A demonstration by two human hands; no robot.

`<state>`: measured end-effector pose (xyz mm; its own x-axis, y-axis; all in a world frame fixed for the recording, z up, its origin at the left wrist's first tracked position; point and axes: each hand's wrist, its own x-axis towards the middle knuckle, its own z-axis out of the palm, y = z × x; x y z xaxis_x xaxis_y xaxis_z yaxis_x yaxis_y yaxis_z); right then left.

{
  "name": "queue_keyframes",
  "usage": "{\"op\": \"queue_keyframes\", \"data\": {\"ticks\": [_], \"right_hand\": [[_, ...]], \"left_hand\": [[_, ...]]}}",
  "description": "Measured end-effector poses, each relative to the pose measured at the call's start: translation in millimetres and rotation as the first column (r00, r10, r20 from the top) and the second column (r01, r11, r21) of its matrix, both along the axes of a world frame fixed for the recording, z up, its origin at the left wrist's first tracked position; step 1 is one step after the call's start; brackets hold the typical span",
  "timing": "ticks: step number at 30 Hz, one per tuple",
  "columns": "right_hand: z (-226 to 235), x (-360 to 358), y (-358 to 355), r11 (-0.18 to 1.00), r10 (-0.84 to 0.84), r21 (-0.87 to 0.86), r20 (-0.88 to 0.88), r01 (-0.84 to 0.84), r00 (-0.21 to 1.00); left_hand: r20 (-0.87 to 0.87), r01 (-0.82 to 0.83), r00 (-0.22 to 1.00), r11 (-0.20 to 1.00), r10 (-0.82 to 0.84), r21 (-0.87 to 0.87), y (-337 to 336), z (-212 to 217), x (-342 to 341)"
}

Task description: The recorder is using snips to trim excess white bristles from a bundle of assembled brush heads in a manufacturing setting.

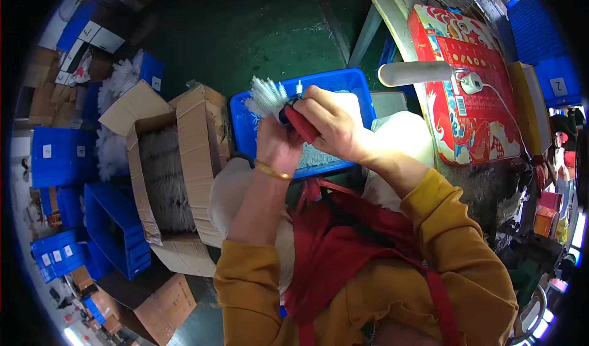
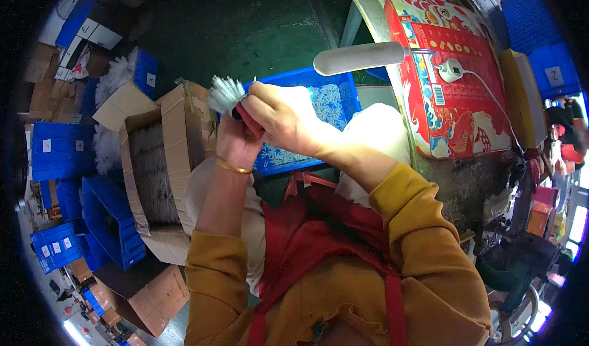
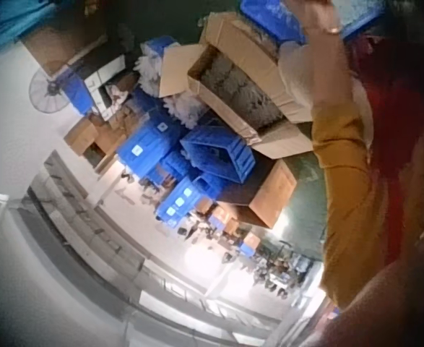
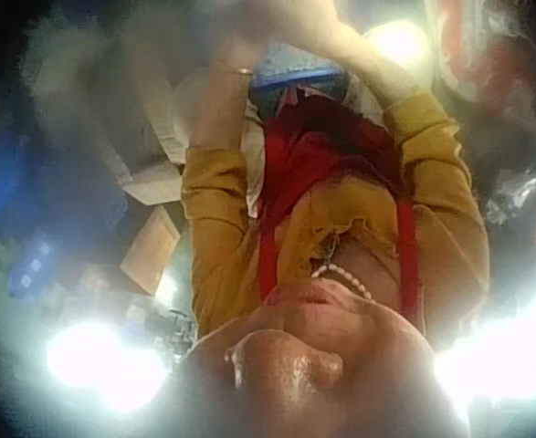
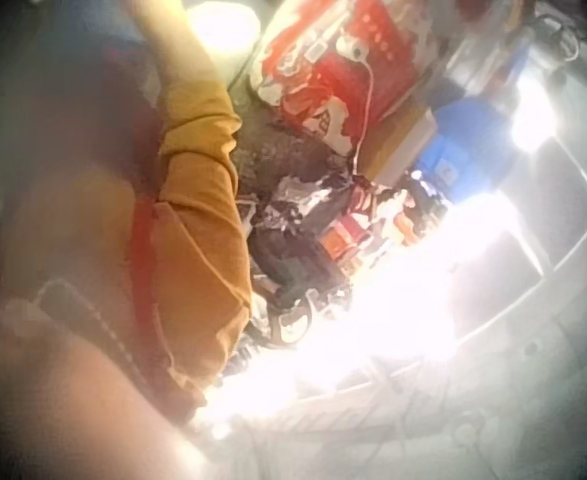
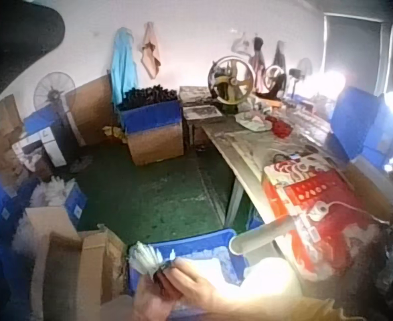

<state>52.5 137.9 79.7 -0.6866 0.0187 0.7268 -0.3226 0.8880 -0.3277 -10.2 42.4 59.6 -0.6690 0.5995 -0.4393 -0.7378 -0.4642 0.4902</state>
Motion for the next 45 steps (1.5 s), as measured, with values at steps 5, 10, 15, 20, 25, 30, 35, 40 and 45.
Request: {"op": "queue_keyframes", "data": {"ticks": [5, 10, 15, 20, 25, 30, 35, 40, 45], "right_hand": [[9.8, -2.4, 12.0, 0.685, 0.211, -0.722, 0.325, 0.098, 0.922], [5.0, 2.7, 29.6, 0.290, 0.707, -0.956, 0.242, 0.040, 0.664], [-1.8, 2.8, 35.5, 0.256, 0.743, -0.964, 0.244, 0.071, 0.623], [-11.0, 0.3, 24.1, 0.107, 0.685, -0.985, 0.170, 0.132, 0.709], [-21.5, -1.9, 13.1, -0.130, 0.664, -0.984, 0.003, 0.120, 0.747], [-17.3, -8.5, 4.8, -0.240, 0.547, -0.956, 0.009, 0.167, 0.837], [-3.4, -9.5, 24.9, 0.496, 0.289, -0.819, 0.468, 0.288, 0.835], [-11.5, -8.0, 18.3, 0.191, 0.578, -0.981, 0.128, 0.019, 0.806], [-1.6, -9.1, 22.2, 0.391, 0.428, -0.906, 0.336, 0.163, 0.839]], "left_hand": [[-0.108, 0.152, 0.983, 0.988, -0.151, -0.004, -19.9, 8.6, -14.9], [-0.428, 0.409, 0.797, 0.902, -0.425, -0.135, -26.3, -0.6, -8.6], [-0.045, 0.421, 0.904, 0.869, -0.425, 0.258, -25.6, -9.6, -2.9], [0.031, 0.357, 0.924, 0.891, -0.380, 0.281, -25.0, -10.1, -2.8], [0.030, 0.400, 0.905, 0.871, -0.425, 0.284, -26.8, -13.7, -7.5], [-0.081, 0.306, 0.950, 0.949, -0.300, 0.075, -16.3, -10.1, -7.3], [-0.293, 0.193, 0.929, 0.972, -0.224, -0.132, -18.5, -4.4, -14.0], [-0.293, 0.309, 0.886, 0.929, -0.359, -0.203, -16.5, 4.0, -12.1], [-0.430, 0.159, 0.867, 0.958, -0.252, -0.240, -12.2, 5.5, -5.9]]}}
